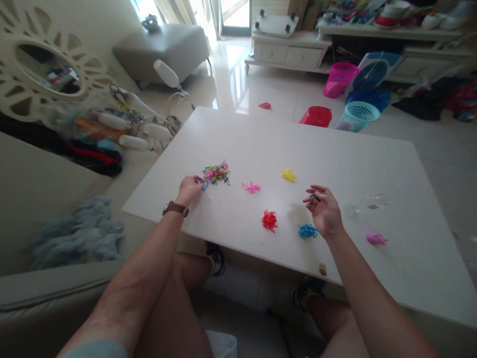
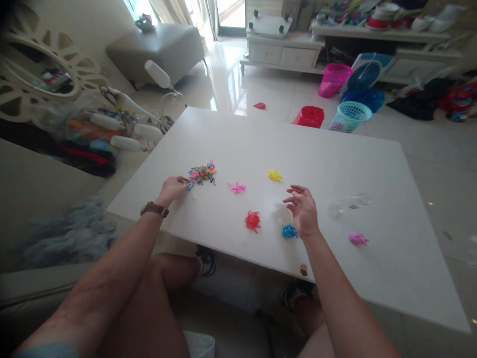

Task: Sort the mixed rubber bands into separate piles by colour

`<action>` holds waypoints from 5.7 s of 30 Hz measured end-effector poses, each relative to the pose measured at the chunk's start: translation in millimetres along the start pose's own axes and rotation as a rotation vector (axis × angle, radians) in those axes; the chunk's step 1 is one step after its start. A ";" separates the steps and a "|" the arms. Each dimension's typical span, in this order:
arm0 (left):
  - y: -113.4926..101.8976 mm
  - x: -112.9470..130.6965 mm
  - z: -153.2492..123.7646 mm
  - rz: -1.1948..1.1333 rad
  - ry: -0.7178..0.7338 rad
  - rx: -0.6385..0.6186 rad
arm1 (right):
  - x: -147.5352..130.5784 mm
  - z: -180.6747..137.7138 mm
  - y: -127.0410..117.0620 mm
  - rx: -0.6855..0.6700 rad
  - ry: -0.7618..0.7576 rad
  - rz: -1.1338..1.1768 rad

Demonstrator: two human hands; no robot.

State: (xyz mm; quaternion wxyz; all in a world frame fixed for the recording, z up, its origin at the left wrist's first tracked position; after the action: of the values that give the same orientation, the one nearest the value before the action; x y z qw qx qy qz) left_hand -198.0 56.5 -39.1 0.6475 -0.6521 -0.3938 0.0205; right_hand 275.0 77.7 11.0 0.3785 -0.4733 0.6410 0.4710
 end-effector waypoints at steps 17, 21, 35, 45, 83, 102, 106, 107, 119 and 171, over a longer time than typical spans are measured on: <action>14.4 62.3 -28.9 -0.781 0.023 -0.215 | 7.1 -3.2 8.6 0.127 -0.054 -0.070; 38.1 120.2 -75.0 -0.790 0.206 -0.481 | 20.3 -8.5 25.3 0.000 -0.118 -0.329; 83.8 198.0 -126.3 -0.780 0.374 -0.816 | 37.4 -7.6 51.2 -0.268 -0.182 -0.399; 85.6 190.7 -121.0 -0.780 0.310 -0.730 | 26.9 -8.7 37.2 -0.118 -0.257 -0.464; 50.8 160.7 -93.1 -0.717 0.234 -0.448 | -4.0 -8.6 -20.5 -0.157 -0.257 -0.787; 48.6 158.2 -87.9 -0.464 0.333 -0.375 | 3.3 -14.9 -38.7 -0.370 -0.156 -1.318; 15.6 127.6 -57.3 -0.318 0.217 -0.160 | 3.2 -10.9 -32.5 -0.341 -0.242 -1.251; 8.7 117.4 -50.3 -0.267 0.189 -0.122 | 4.5 -9.8 -32.4 -0.347 -0.238 -1.238; -1.7 39.3 -9.0 -0.109 -0.003 -0.014 | 8.2 -9.8 -45.5 -0.567 0.027 -1.183; 89.5 194.3 -135.6 -0.783 0.406 -0.846 | 30.8 -12.6 50.1 -0.408 -0.076 -0.344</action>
State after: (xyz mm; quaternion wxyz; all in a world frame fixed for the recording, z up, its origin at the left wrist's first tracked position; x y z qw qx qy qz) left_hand 52.2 62.5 -0.5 0.3539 -0.6504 -0.4470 -0.5019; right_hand 218.1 63.3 -2.0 0.3735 -0.6239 0.4280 0.5367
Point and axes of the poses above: each hand's wrist, its own z-axis towards the middle knuckle, its own y-axis out of the palm, x = y × z, the point moved 5 cm from there along z, towards the middle knuckle
